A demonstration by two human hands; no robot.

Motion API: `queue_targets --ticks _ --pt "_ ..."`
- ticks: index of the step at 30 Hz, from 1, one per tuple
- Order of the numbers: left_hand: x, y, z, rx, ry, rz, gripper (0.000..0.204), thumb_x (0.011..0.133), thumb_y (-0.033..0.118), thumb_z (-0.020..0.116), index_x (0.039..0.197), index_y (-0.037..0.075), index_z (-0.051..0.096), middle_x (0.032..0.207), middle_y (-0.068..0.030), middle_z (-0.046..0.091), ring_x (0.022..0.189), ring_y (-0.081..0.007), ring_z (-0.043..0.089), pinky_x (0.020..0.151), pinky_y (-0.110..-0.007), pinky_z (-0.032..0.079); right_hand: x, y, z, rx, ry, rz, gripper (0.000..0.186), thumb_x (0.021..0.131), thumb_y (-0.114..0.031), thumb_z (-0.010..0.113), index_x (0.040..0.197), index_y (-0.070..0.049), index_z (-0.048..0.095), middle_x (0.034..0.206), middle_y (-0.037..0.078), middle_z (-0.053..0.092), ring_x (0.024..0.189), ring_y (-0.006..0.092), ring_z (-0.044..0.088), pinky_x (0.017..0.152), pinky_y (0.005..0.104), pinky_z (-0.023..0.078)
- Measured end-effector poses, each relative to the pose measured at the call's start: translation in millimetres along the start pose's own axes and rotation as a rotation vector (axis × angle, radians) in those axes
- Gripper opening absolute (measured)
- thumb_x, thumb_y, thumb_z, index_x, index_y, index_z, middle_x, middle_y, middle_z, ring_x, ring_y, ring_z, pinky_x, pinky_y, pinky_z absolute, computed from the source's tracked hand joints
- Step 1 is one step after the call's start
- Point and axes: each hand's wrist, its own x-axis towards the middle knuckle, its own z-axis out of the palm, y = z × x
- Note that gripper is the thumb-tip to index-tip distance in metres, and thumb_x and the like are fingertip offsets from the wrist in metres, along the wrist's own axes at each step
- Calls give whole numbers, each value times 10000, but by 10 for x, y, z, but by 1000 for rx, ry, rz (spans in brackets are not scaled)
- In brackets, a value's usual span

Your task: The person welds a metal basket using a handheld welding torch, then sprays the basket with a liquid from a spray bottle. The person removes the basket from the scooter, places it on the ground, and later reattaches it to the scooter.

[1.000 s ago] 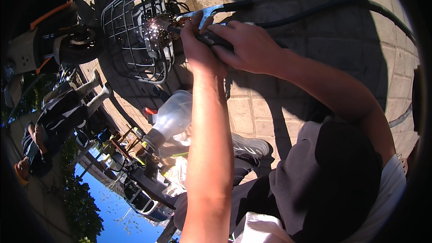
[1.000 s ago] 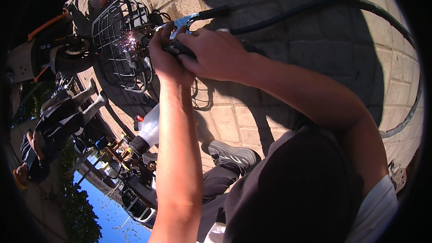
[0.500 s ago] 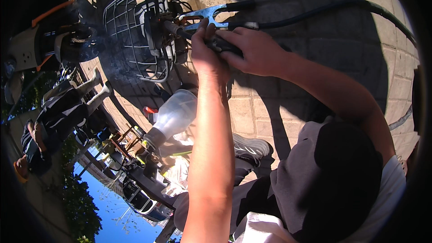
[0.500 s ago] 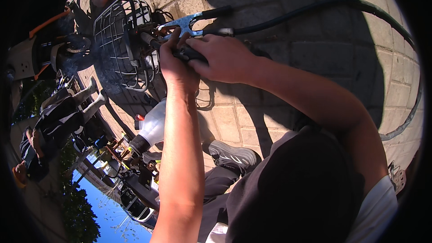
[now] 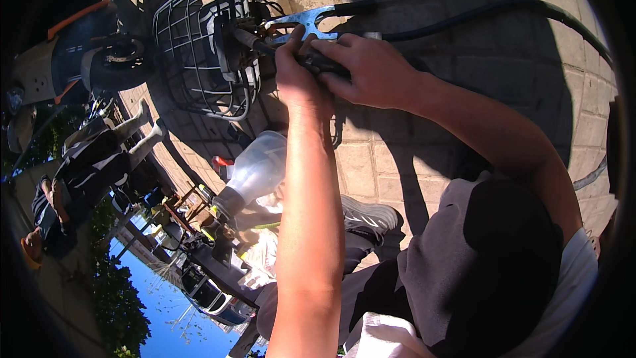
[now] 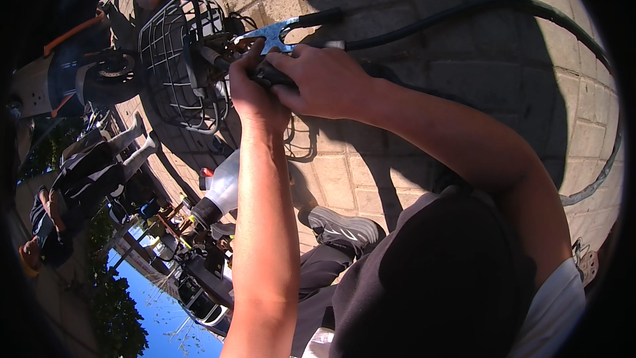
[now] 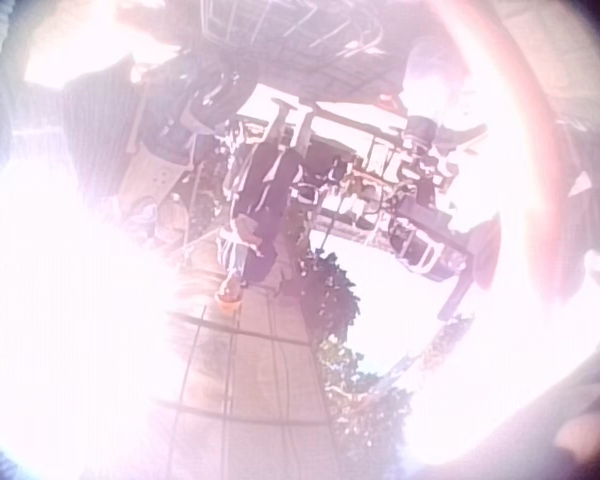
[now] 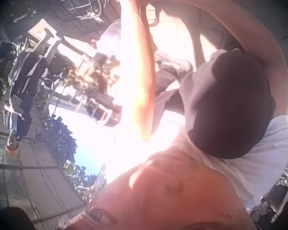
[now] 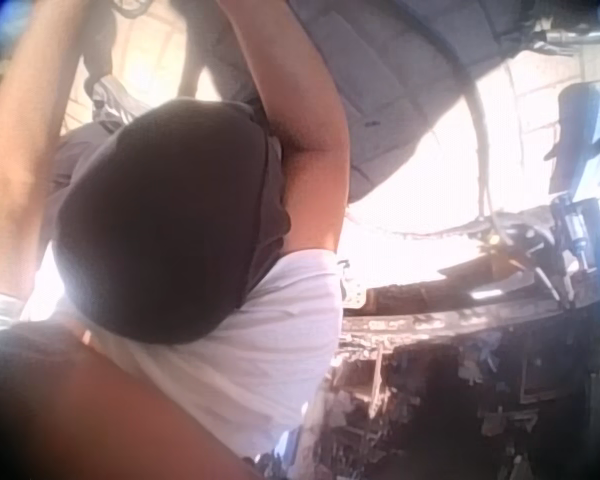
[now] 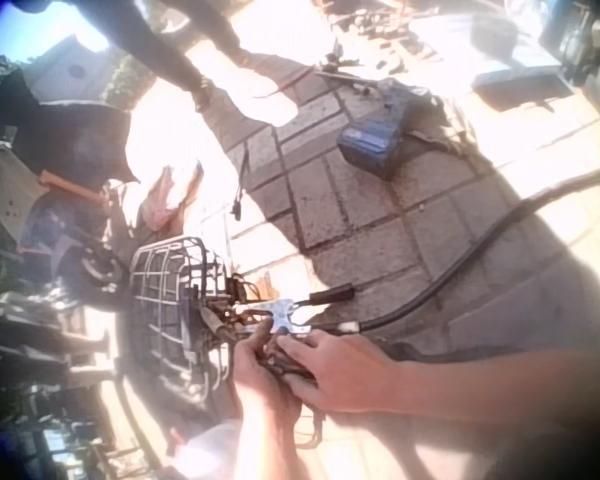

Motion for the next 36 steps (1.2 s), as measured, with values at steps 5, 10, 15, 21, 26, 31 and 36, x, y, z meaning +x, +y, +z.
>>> queue_targets --ticks 5,10,15,21,26,31,36 --pt "5 15 5 6 4 -14 488 939 314 372 1292 26 549 1133 -157 598 1035 -270 574 960 -403 456 3 -19 -15 -5 -4 5 544 849 -402 612 1284 -80 567 935 190 639 776 360 663 687 450 539" --pt "13 17 -2 13 4 -16 490 946 316 355 1295 33 549 1131 -158 600 1025 -270 578 952 -404 464 6 -19 -8 -14 2 6 542 847 -403 613 1278 -77 568 939 193 639 783 362 665 690 449 540" --pt "-10 20 -24 12 -48 -32 519 966 364 367 1350 48 516 1296 -165 522 1171 -249 511 1034 -379 398 15 -10 -1 -13 12 -2 535 848 -401 611 1273 -79 572 918 188 644 787 356 668 692 449 542" --pt "11 9 -13 12 -26 -12 514 960 344 338 1320 36 534 1198 -165 566 1089 -260 548 991 -396 436 14 -11 -2 -20 4 2 529 850 -401 609 1271 -83 575 901 185 646 768 352 669 689 448 543" --pt "9 19 -28 9 -62 -28 526 961 345 357 1360 35 502 1299 -169 515 1156 -247 516 1034 -378 397 14 -13 1 -34 6 1 528 856 -397 604 1279 -84 568 903 186 646 765 354 668 687 448 543" --pt "-36 -11 -29 -10 -80 -22 524 960 320 353 1374 31 491 1330 -172 507 1184 -248 506 1043 -382 388 -29 -37 -18 12 16 -8 509 865 -394 601 1264 -78 572 919 188 645 792 350 664 697 449 544" --pt "-53 -73 -21 0 -67 13 527 960 319 349 1379 33 491 1343 -171 502 1209 -252 489 1055 -386 374 -88 -28 -52 7 -48 7 491 868 -390 599 1258 -93 566 940 186 642 805 358 660 708 457 543"
